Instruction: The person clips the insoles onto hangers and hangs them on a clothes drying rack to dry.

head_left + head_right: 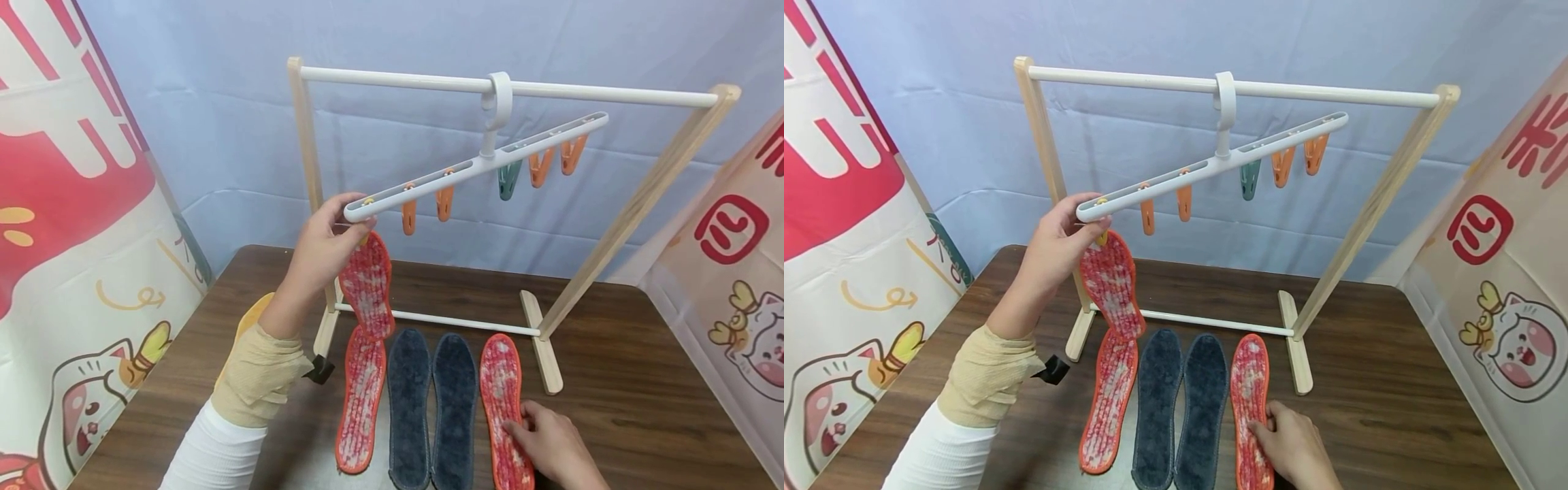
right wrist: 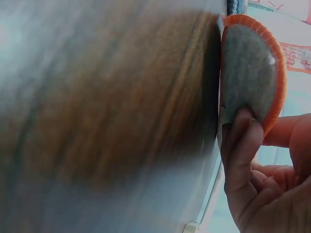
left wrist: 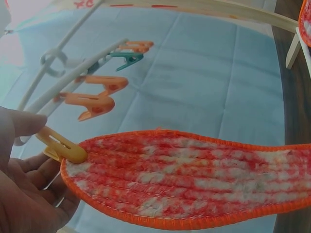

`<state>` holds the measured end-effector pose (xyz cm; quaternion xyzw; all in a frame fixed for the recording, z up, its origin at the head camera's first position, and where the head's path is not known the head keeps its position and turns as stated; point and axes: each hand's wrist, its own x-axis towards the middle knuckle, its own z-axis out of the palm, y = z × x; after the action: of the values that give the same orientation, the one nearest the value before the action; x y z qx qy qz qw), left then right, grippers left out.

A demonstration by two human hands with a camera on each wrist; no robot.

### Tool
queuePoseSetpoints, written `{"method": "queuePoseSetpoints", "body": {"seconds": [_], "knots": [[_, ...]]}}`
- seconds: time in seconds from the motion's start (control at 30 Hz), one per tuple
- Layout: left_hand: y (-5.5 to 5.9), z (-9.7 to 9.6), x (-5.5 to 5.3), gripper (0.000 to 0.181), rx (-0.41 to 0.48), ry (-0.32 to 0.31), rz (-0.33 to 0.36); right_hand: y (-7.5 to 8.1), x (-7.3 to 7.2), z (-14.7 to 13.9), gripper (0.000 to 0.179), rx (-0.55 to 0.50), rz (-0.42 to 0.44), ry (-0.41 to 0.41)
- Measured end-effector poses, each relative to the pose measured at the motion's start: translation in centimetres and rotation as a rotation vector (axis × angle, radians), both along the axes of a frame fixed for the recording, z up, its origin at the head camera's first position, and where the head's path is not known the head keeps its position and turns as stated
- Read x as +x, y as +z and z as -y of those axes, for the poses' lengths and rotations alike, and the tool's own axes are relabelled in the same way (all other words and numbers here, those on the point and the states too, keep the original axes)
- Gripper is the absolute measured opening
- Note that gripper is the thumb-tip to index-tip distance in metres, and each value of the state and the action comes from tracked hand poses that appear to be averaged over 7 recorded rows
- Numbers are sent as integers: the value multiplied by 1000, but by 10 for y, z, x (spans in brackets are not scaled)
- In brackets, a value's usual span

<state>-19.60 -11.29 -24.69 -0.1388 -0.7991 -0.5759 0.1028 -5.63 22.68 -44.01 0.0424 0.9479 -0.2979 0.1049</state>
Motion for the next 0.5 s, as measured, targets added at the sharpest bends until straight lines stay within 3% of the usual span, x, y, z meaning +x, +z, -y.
{"method": "queuePoseSetpoints", "body": {"seconds": [0.5], "knots": [[-1,4,5,52,-93,14,-38,-1,1,1,12,-33,26,-32]]}}
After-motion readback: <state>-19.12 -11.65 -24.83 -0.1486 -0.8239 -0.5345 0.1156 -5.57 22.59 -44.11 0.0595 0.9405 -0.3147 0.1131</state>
